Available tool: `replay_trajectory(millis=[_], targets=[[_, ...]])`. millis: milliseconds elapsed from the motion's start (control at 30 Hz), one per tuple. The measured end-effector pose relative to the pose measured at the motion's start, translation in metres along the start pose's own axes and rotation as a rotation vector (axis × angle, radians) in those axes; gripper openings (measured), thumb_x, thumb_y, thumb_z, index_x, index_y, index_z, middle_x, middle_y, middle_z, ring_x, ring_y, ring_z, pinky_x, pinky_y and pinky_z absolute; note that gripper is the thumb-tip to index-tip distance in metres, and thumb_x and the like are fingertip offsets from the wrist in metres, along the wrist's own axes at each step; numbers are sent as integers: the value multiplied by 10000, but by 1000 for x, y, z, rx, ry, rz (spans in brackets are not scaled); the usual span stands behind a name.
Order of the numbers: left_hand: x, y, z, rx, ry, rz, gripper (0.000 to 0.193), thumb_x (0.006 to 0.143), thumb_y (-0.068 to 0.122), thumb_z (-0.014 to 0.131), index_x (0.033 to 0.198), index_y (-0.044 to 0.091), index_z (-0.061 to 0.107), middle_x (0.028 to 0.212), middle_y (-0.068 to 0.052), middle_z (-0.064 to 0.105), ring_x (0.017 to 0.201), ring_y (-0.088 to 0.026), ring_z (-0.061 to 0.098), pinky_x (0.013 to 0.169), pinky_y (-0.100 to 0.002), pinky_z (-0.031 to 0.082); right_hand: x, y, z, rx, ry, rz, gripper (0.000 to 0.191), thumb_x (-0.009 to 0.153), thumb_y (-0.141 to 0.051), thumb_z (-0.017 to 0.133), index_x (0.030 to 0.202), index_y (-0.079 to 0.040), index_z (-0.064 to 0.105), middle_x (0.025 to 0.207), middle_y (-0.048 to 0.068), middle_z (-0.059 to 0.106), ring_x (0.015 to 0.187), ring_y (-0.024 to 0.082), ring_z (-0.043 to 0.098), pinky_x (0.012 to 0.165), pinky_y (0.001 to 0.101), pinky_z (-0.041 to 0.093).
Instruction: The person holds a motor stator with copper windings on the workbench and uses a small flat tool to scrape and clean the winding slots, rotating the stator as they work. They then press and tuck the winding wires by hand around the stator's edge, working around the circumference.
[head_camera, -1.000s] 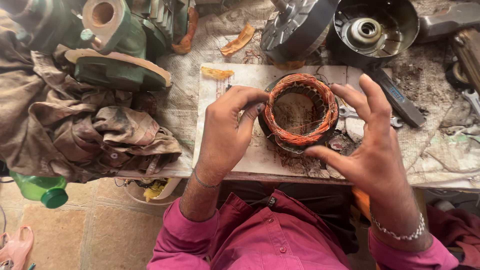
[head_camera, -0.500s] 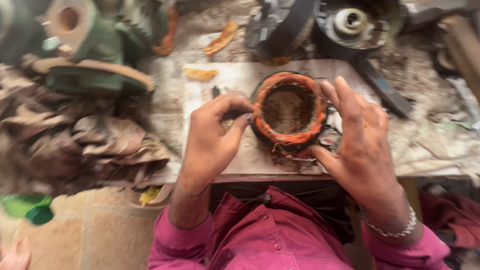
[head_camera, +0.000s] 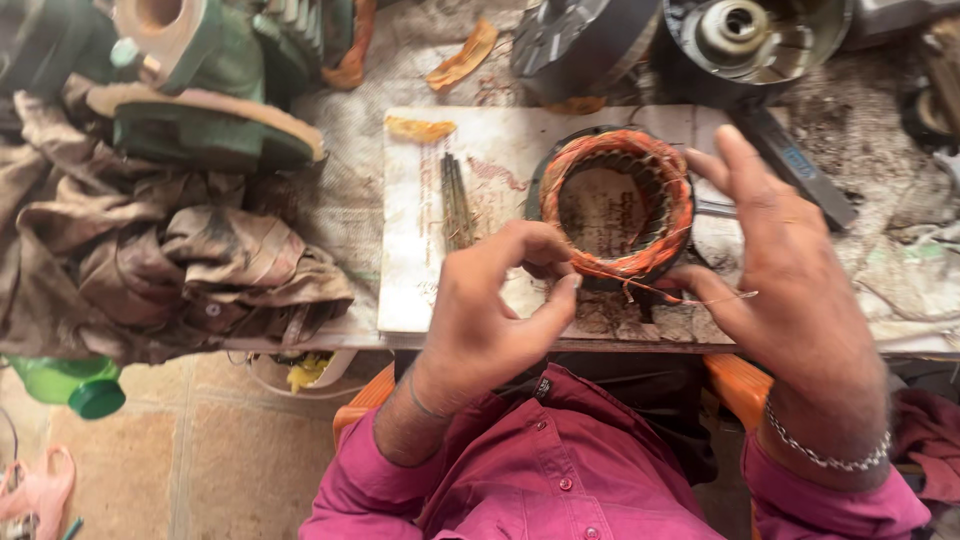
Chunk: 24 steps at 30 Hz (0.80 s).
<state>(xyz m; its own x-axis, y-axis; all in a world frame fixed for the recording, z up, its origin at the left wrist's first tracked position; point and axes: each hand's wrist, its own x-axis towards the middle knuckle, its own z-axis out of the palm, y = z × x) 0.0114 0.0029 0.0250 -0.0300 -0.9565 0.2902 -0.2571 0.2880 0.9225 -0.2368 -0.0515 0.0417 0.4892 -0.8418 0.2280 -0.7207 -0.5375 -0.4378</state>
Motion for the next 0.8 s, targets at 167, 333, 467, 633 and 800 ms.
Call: replay_trajectory(millis=[167,333,467,633,800], targets=[[7,1,-22,282,-15,156,452,920,-9,752,1331,40,570,1182,-102,690,1152,-234,677,1053,-343,551,-2,-17,-7,-56,20,4,1161,667,-226,913,1568,84,250,1374,224,621,1247,391,593,1052,479,465],[22,-5,-32,350,-161,263,623,947,15,744,1497,33,453,1395,-53,669,1483,-312,499,1238,-427,432,-3,-37,2,-80,75,-1,1213,623,-267,937,1554,90,247,1382,272,603,1230,425,622,999,478,504],[25,-12,-30,425,-168,338,525,950,33,744,1428,62,530,1408,-45,665,1483,-309,489,1207,-448,431,-8,-36,8,-77,73,68,1134,676,-135,916,1565,84,247,1411,265,607,1258,406,630,1009,451,515],[22,-16,-29,433,-163,390,316,1007,45,737,1295,93,615,1315,-17,689,1410,-239,591,1205,-452,435,-7,-20,7,78,43,87,1094,751,-95,877,1613,74,225,1498,226,588,1340,362,619,1059,418,516],[21,-12,-28,464,-168,423,223,986,69,752,1160,93,615,1183,-2,692,1355,-218,628,1210,-460,423,-1,-12,5,-11,52,13,990,766,-150,866,1589,12,338,1596,214,497,1527,388,365,1250,508,275]])
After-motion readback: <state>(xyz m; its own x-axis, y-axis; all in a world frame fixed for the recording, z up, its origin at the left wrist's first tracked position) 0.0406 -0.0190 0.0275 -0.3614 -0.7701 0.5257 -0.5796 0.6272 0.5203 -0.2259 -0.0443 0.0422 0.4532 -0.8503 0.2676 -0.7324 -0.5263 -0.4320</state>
